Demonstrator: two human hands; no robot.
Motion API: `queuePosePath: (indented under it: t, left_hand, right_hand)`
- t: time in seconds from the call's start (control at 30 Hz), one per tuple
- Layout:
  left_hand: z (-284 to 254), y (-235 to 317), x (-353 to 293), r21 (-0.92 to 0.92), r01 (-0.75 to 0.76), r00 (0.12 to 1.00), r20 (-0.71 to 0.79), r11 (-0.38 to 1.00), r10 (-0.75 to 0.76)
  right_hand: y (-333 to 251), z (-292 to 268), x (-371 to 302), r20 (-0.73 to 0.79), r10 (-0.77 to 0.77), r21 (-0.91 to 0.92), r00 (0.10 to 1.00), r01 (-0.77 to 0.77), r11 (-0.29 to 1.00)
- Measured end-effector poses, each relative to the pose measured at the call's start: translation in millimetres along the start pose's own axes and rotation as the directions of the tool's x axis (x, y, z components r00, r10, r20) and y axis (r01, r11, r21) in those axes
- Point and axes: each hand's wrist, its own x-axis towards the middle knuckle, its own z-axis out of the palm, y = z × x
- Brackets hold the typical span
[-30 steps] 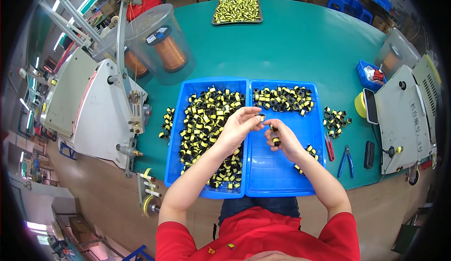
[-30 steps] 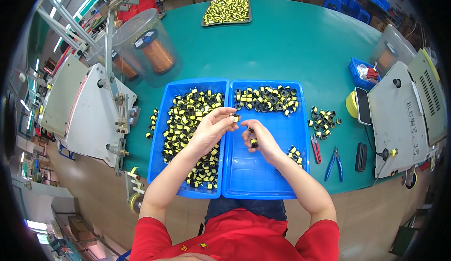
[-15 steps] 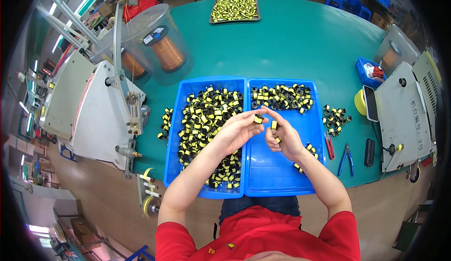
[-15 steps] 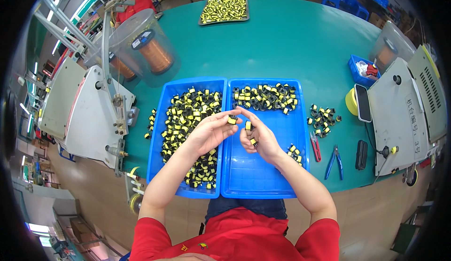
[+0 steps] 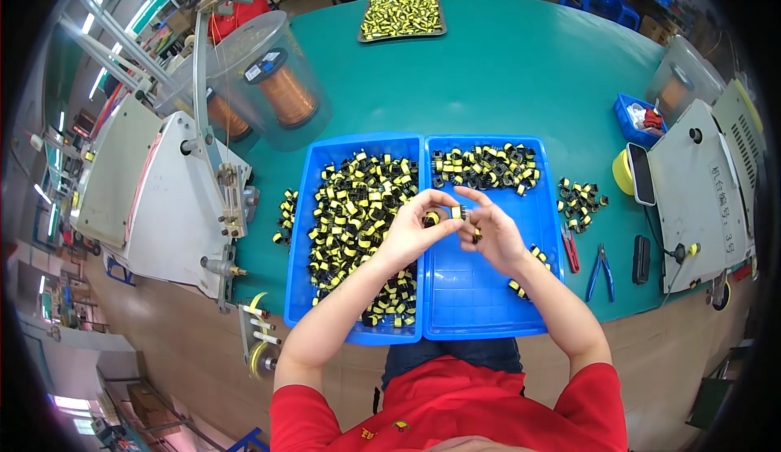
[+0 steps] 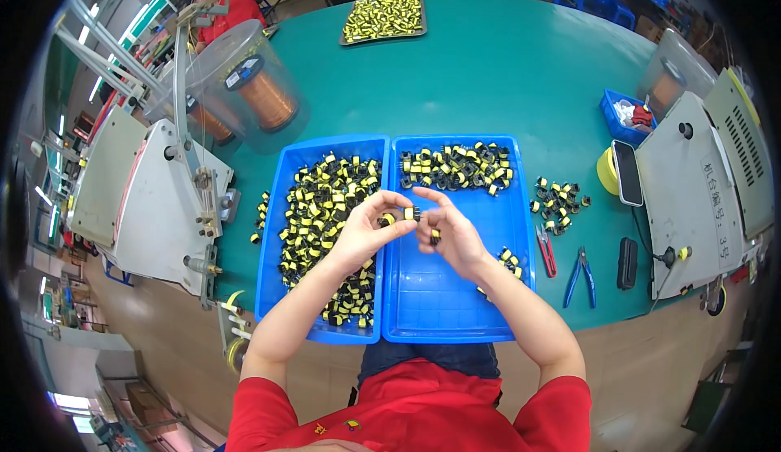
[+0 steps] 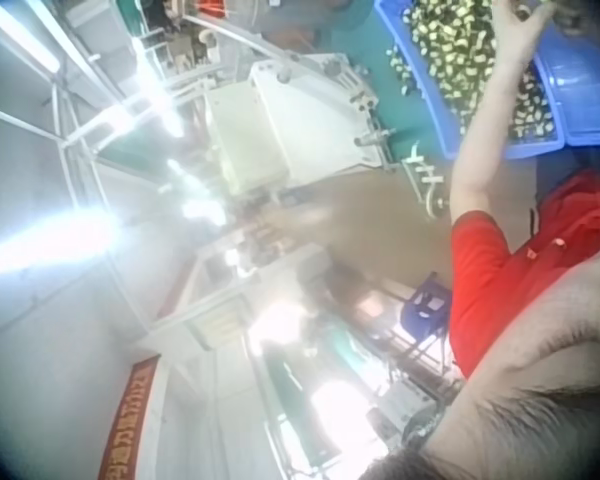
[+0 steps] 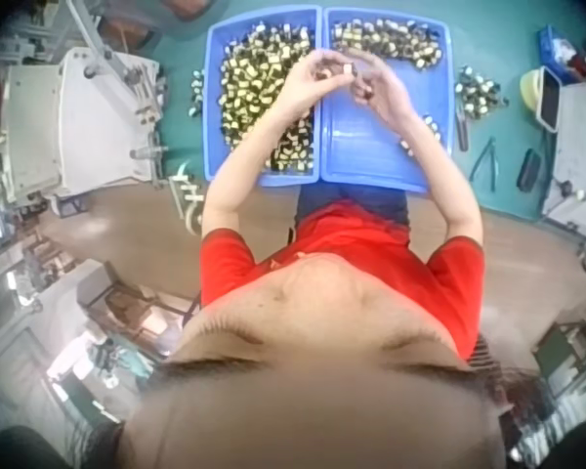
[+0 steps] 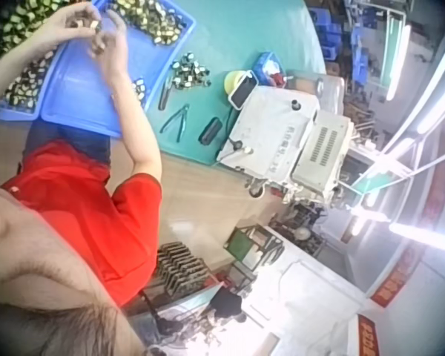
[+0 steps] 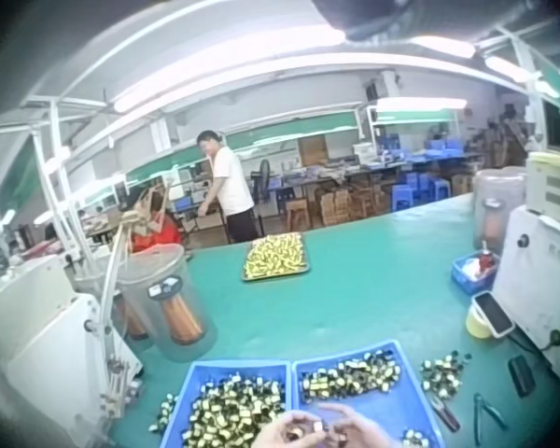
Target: The person picks up electronic transformer components from a blue tray, wraps yellow tape around them by hand, and places the taped components into an adjacent tray.
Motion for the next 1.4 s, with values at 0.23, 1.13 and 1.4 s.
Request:
queuePosePath:
  t: [0.23,1.13,1.4]
  left_hand:
    - [-7,7,1,-0.521,0.273,0.961,0.110,0.809,-0.253]
    - [-35,48,-8,0.496,0.107,0.987,-0.159,0.862,-0.031]
    - [-31,41,-61,0.156,0.149,0.971,-0.212,0.976,-0.115]
  right_hand:
    - [10,-7,7,-0.064,-0.200,-0.012,0.978,0.199,0.980]
    - [-74,47,-58,0.396,-0.901,-0.849,0.180,0.445,-0.284]
    - [-163,90,-202,0.617,-0.750,-0.580,-0.238,0.507,-0.638]
